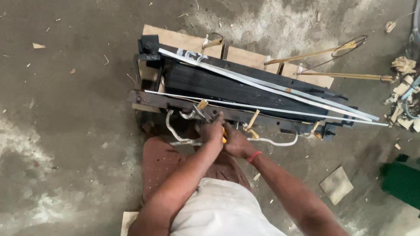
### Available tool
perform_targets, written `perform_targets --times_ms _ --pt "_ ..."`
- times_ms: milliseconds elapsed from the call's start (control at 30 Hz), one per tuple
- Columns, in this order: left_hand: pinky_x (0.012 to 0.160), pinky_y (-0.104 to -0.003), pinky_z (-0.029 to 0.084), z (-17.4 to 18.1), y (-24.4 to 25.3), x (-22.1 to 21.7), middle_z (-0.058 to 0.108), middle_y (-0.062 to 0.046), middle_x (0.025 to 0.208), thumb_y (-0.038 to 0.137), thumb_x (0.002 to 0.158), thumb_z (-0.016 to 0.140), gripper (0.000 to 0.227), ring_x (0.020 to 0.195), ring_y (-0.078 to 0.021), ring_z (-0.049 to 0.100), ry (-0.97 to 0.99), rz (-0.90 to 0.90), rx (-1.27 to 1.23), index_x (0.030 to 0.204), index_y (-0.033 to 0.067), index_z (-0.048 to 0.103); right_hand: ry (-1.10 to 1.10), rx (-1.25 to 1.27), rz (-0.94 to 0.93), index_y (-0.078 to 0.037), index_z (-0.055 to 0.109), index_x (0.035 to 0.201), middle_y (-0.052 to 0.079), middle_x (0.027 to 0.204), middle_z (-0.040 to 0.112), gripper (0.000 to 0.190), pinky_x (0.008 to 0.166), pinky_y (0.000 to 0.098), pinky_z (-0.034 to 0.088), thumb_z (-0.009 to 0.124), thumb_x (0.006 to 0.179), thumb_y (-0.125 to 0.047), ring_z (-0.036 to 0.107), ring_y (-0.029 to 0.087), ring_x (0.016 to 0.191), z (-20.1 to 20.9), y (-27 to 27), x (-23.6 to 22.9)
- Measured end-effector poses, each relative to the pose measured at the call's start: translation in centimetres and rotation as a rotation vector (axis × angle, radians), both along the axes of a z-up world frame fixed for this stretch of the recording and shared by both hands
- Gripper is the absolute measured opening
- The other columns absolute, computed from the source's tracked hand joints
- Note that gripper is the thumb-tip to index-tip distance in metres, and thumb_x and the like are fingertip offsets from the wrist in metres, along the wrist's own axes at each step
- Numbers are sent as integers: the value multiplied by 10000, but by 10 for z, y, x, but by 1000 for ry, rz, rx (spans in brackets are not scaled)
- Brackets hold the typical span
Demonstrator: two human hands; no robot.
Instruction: The person uses yellow-handled pliers to cut white cords attached to a long black metal frame. The person repeatedly positions the pliers and snips the cords along the length of the frame.
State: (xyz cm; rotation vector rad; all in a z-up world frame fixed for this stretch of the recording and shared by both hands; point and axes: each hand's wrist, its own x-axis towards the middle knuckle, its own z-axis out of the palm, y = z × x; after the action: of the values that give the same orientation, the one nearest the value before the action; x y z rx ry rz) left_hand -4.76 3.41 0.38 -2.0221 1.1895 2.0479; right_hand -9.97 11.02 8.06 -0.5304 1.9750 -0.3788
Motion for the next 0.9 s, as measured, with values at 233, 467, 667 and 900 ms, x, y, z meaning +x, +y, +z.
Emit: perform_targets --times_ms 233,467,667,900 --pt "681 -414 545 16 -20 16 768 -161 837 359 834 785 403 740 -263 710 64 -51 346 817 -43 755 85 360 11 -70 460 1448 290 1144 699 903 916 482 542 819 686 -394 677 443 1088 68 -59 14" --pt "662 -403 527 -19 -36 21 709 -91 782 269 848 738 250 679 -244 661 315 38 834 877 22 717 47 800 83 -86 581 1343 190 1038 756 750 849 418 587 781 703 -422 751 334 969 103 -145 11" --pt "596 -429 488 -33 -40 23 676 -108 771 392 828 672 326 645 -290 626 338 -177 1101 886 72 690 -137 763 81 -70 766 1079 165 889 801 519 747 409 617 674 724 -438 795 293 821 102 -165 4" --pt "708 -365 499 -24 -35 34 691 -80 890 385 809 791 384 812 -198 624 363 -181 861 1009 62 736 118 632 221 -3 551 1275 251 1085 726 618 900 488 569 701 788 -353 716 402 1019 73 -92 13"
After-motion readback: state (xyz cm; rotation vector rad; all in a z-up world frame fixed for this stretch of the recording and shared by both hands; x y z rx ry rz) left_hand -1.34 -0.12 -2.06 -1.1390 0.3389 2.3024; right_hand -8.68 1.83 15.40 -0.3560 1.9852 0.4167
